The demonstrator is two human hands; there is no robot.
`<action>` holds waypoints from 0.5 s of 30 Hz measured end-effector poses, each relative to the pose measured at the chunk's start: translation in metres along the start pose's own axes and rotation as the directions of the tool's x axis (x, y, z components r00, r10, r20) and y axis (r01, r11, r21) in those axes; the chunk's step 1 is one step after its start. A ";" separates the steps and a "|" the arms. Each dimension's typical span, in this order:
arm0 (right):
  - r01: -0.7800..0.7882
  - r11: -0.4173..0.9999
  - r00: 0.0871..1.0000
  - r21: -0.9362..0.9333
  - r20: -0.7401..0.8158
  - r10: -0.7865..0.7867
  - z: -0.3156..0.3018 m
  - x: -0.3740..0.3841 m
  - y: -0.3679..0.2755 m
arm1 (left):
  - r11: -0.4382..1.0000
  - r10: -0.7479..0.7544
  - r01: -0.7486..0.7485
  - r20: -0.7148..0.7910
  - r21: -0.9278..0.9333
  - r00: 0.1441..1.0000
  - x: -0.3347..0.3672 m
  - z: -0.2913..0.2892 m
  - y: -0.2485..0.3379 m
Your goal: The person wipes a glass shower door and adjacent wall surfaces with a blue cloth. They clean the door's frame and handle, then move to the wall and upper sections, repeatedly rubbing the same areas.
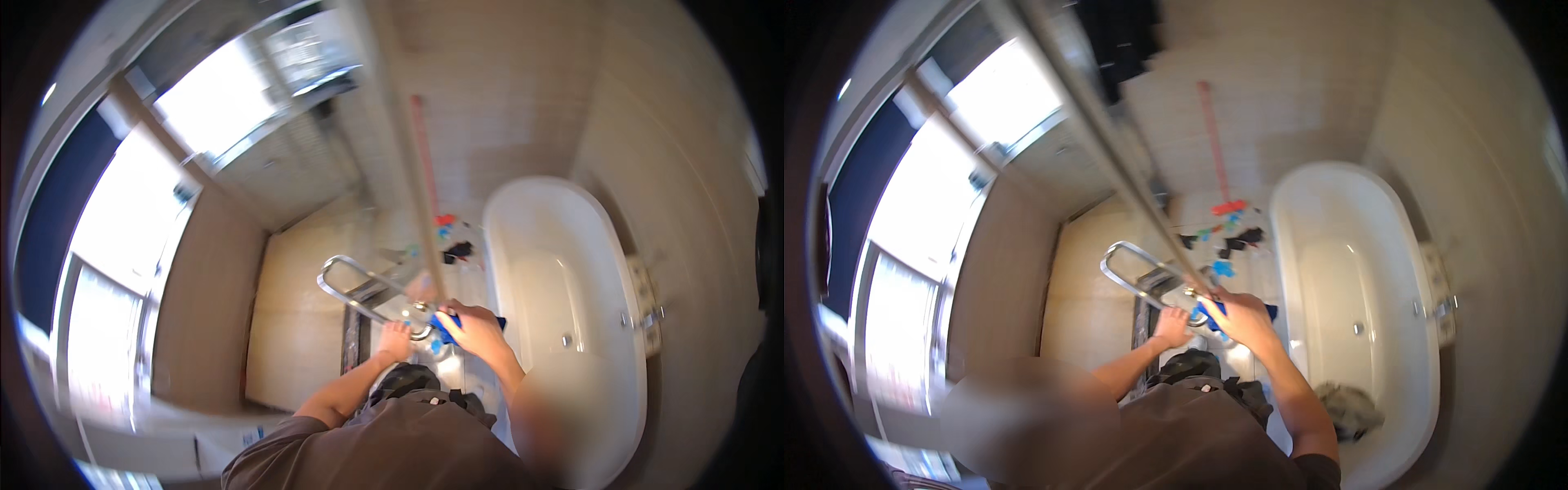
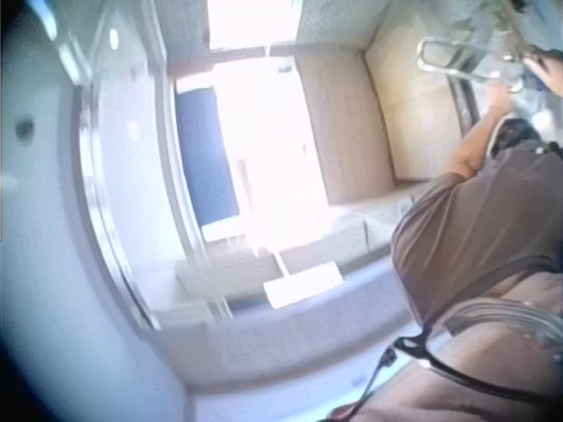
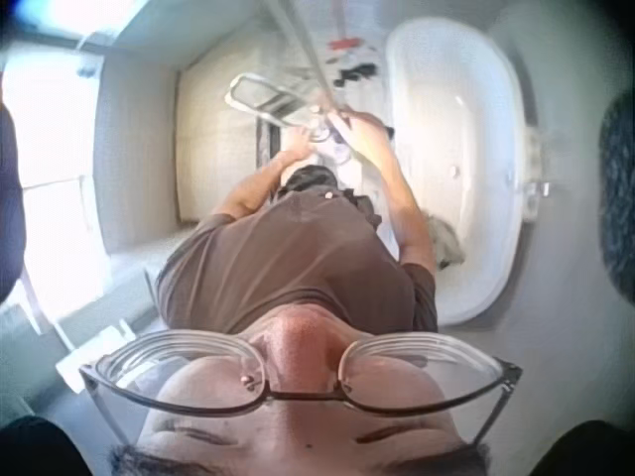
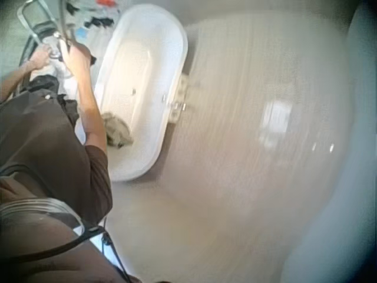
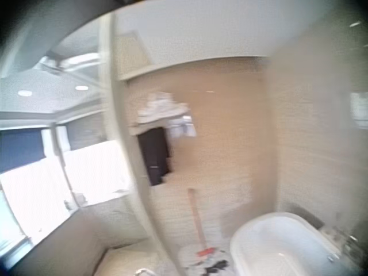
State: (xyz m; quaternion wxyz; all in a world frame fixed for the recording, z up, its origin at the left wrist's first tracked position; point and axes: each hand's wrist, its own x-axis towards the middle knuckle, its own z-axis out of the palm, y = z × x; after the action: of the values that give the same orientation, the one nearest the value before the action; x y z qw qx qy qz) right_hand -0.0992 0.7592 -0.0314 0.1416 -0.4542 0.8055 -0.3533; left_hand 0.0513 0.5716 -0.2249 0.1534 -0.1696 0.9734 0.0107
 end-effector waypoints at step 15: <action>0.471 0.865 0.879 -0.175 0.181 -0.442 0.032 -0.037 -0.064 | 0.340 -0.432 -0.063 -0.215 -0.938 0.876 -0.118 0.036 0.077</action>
State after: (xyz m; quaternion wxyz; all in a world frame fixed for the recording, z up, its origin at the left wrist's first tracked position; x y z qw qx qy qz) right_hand -0.0209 0.7538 -0.0131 0.0583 -0.6673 0.6968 -0.2564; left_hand 0.1422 0.6851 -0.2259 -0.1876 -0.3363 0.7753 0.5006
